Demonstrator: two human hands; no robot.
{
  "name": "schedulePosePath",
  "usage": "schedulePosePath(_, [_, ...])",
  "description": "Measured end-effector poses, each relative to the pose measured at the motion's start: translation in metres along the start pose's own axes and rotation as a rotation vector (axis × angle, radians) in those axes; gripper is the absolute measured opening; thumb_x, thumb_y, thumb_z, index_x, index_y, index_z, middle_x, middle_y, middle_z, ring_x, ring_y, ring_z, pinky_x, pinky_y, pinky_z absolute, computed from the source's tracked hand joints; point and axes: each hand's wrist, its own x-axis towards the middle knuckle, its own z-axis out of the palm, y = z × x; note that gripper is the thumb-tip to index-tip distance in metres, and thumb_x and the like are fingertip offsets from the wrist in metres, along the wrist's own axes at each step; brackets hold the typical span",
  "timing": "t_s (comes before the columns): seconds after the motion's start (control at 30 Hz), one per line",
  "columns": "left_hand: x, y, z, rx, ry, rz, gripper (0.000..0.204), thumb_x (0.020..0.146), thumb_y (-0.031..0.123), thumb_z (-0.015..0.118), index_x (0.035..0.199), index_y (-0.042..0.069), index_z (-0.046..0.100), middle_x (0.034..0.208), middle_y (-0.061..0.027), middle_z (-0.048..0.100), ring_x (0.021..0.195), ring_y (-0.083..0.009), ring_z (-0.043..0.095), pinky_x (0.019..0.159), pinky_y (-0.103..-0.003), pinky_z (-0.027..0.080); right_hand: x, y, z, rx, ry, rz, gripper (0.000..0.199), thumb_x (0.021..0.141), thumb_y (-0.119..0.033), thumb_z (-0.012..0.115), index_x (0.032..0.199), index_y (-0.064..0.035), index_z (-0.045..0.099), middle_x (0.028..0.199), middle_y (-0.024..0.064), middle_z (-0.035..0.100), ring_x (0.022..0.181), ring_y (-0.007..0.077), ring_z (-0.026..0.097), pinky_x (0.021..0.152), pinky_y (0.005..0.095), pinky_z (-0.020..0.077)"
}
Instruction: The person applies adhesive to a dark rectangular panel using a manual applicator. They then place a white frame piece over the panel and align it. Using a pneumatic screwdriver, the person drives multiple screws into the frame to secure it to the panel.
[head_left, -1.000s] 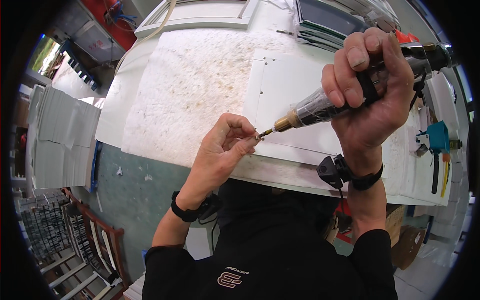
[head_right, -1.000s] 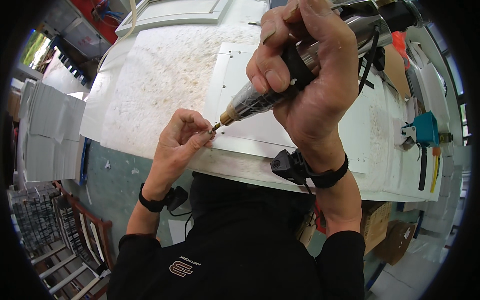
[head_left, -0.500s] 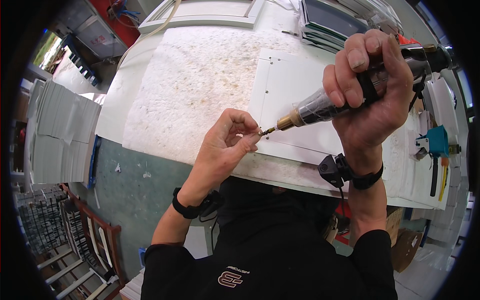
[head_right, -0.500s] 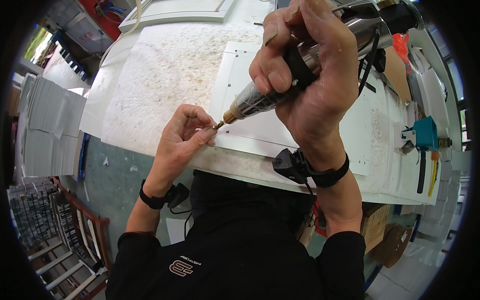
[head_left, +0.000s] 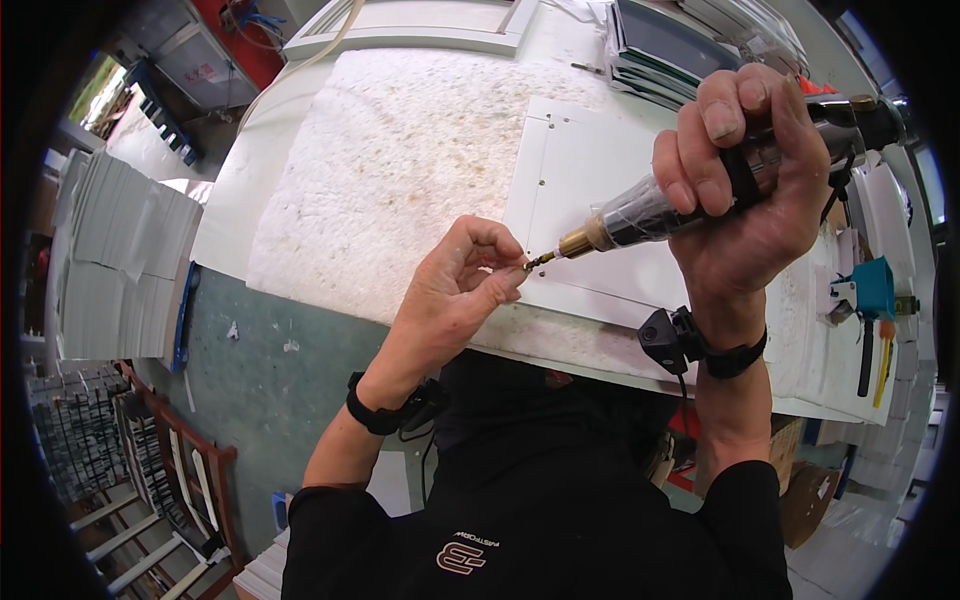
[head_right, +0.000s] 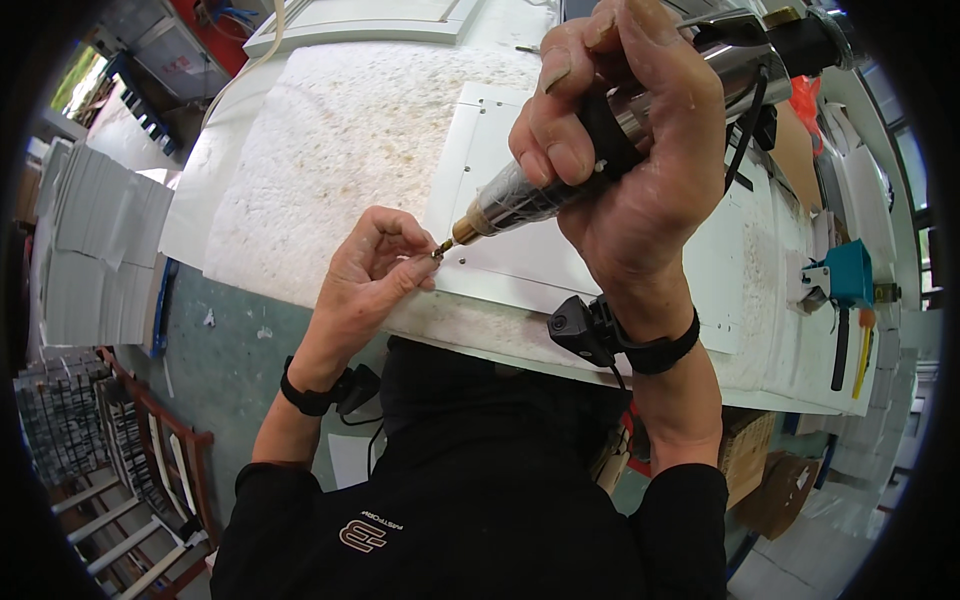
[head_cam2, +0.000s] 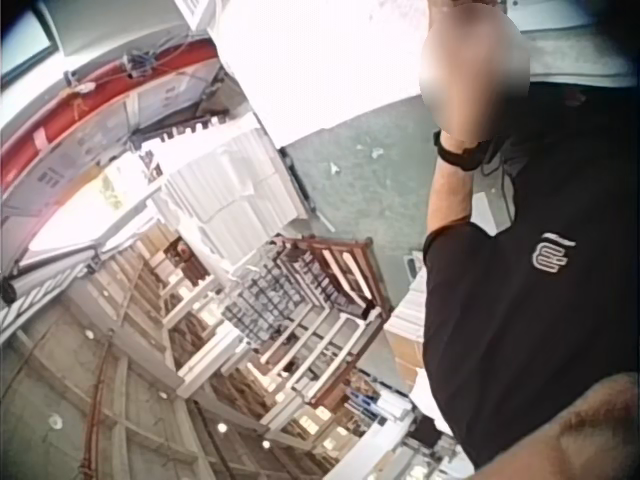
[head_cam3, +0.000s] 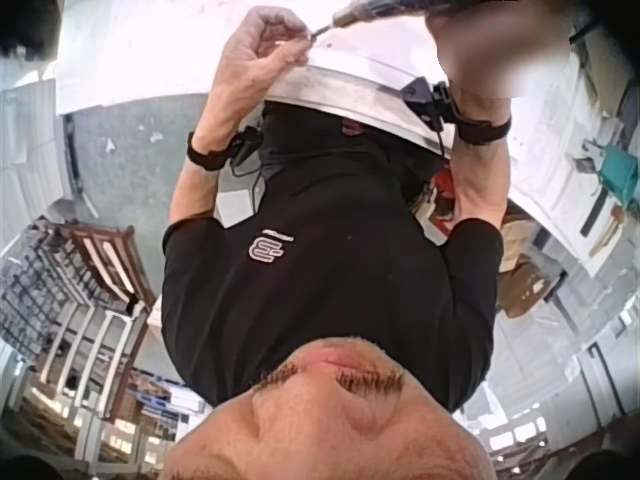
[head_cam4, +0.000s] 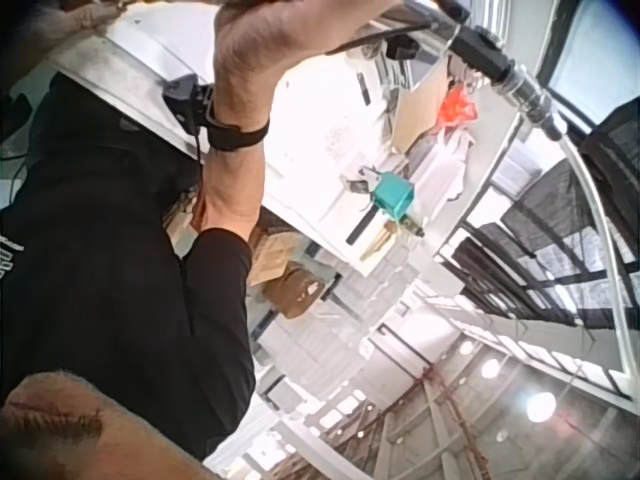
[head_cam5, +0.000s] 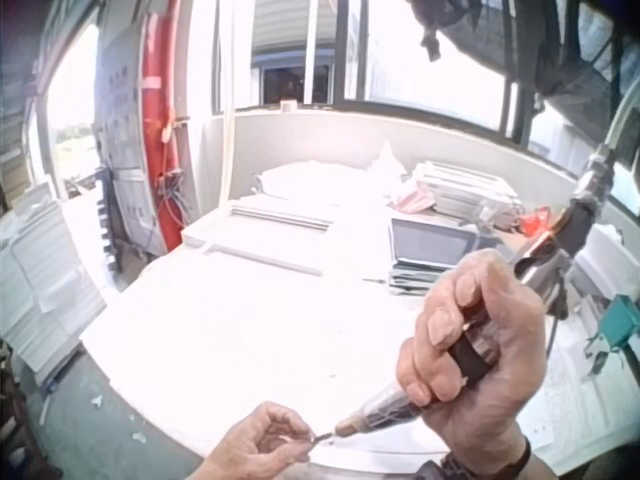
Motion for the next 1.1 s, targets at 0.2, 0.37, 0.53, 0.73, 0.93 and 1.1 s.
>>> schedulePosePath(0.2, [0.001,-0.001,0.002,0.042,0.031,-0.009,0.015,0.098,0.002,0.066,0.111,0.005,0.058,0.102,-0.0029,0.062,0.096,-0.0068,0.06,0.076,-0.024,0.054,0.002,0.003,0.003,-0.024,-0.072,0.02,0.027,0.109,-0.028,0.041,0.104,-0.0048,0.052,0.09,0.0063,0.057,0.048,0.0074,0.041,0.047,0.0263,0.0437])
schedulePosePath(0.37, [0.005,0.003,0.006,0.474,0.111,0.099,0.018,0.094,-0.001,0.067,0.11,0.005,0.062,0.096,-0.0045,0.068,0.091,-0.0094,0.063,0.07,-0.026,0.05,0.01,0.014,0.015,-0.21,-0.105,0.06,0.031,0.109,-0.033,0.041,0.098,-0.0052,0.049,0.086,0.0086,0.056,0.044,0.0068,0.04,0.045,0.0255,0.0425])
schedulePosePath(0.53, [0.01,0.002,0.007,0.593,0.121,0.167,0.023,0.092,-0.005,0.065,0.113,0.006,0.062,0.101,-0.009,0.07,0.093,-0.0216,0.068,0.072,-0.032,0.052,0.014,0.021,0.036,-0.325,0.006,0.142,0.028,0.103,-0.03,0.053,0.091,-0.0044,0.053,0.075,0.0111,0.057,0.041,0.0076,0.041,0.043,0.0258,0.0415])
schedulePosePath(0.73, [0.01,-0.006,0.004,0.584,0.113,0.212,0.023,0.093,-0.007,0.061,0.113,0.004,0.062,0.105,-0.0078,0.07,0.092,-0.0149,0.068,0.071,-0.027,0.051,0.013,0.027,0.039,-0.356,0.017,0.187,0.029,0.101,-0.029,0.058,0.089,-0.0034,0.055,0.075,0.011,0.059,0.042,0.0083,0.042,0.043,0.0263,0.0414])
schedulePosePath(0.93, [0.01,-0.003,0.004,0.592,0.099,0.222,0.025,0.092,-0.009,0.058,0.113,0.004,0.061,0.105,-0.0103,0.069,0.095,-0.0226,0.067,0.082,-0.034,0.052,0.013,0.03,0.041,-0.38,-0.023,0.203,0.029,0.102,-0.029,0.057,0.089,-0.0033,0.055,0.073,0.0099,0.059,0.043,0.0085,0.044,0.044,0.0262,0.0422])
schedulePosePath(1.1, [0.008,-0.007,0.006,0.541,0.19,0.248,0.024,0.095,-0.008,0.056,0.116,0.004,0.057,0.104,-0.0127,0.069,0.095,-0.0278,0.067,0.086,-0.038,0.053,0.013,0.03,0.047,-0.509,-0.087,0.252,0.029,0.101,-0.03,0.059,0.089,-0.0045,0.055,0.069,0.007,0.06,0.046,0.0085,0.049,0.044,0.0239,0.0414])
